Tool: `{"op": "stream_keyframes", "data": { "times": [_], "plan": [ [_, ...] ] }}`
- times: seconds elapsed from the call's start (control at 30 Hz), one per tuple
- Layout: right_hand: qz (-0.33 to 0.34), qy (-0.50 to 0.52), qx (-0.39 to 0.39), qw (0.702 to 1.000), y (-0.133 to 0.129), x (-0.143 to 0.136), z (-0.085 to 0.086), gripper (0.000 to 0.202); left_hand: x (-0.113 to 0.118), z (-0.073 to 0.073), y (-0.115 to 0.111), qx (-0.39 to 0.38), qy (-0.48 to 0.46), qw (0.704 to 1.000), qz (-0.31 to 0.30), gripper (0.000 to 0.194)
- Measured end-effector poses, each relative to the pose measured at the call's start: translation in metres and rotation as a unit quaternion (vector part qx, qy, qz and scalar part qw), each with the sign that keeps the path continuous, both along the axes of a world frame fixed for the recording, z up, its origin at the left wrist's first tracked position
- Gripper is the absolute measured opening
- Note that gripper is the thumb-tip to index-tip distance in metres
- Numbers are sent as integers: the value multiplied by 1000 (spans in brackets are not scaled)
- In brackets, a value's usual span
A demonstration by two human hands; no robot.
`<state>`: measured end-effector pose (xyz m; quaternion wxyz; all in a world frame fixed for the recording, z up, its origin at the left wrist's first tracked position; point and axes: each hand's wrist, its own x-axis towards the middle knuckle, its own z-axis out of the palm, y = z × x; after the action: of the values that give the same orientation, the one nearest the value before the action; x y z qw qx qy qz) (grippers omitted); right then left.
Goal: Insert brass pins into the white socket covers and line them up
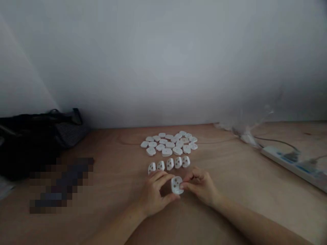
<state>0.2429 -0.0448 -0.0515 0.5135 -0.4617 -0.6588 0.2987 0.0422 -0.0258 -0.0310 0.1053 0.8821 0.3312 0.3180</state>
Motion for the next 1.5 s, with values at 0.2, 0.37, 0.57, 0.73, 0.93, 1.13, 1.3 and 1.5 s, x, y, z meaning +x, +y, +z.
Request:
{"op": "stream_keyframes", "data": {
  "times": [0.2, 0.37, 0.57, 0.73, 0.93, 1.13, 1.3, 1.5],
  "plan": [
    [-21, -75, 71, 994, -4, -1, 5, 28, 2, -2, 1, 37, -8, 999, 7, 42],
    [-24, -130, 139, 981, -3, -1, 3, 23, 2, -2, 0, 48, -5, 999, 11, 42],
    [-17, -243, 204, 948, -5, 6, 6, 24, 3, 0, -1, 46, -5, 999, 10, 42],
    [36, -216, 131, 967, -1, 13, 13, 78, 2, -3, 1, 27, -41, 999, 12, 49],
    [104, -66, 12, 992, 1, 8, 3, 56, 2, -4, 4, -40, -88, 995, -18, 54],
    [132, 11, -39, 990, 3, 16, 11, 44, 0, -4, 4, -91, -78, 993, -4, 61],
    [-20, -107, 14, 994, 35, 59, 16, 41, -5, -2, 3, -106, 55, 992, -46, 46],
    [-16, -150, 6, 988, 62, 78, -6, 40, -7, 7, 1, -116, 155, 978, -72, 47]
  ]
}}
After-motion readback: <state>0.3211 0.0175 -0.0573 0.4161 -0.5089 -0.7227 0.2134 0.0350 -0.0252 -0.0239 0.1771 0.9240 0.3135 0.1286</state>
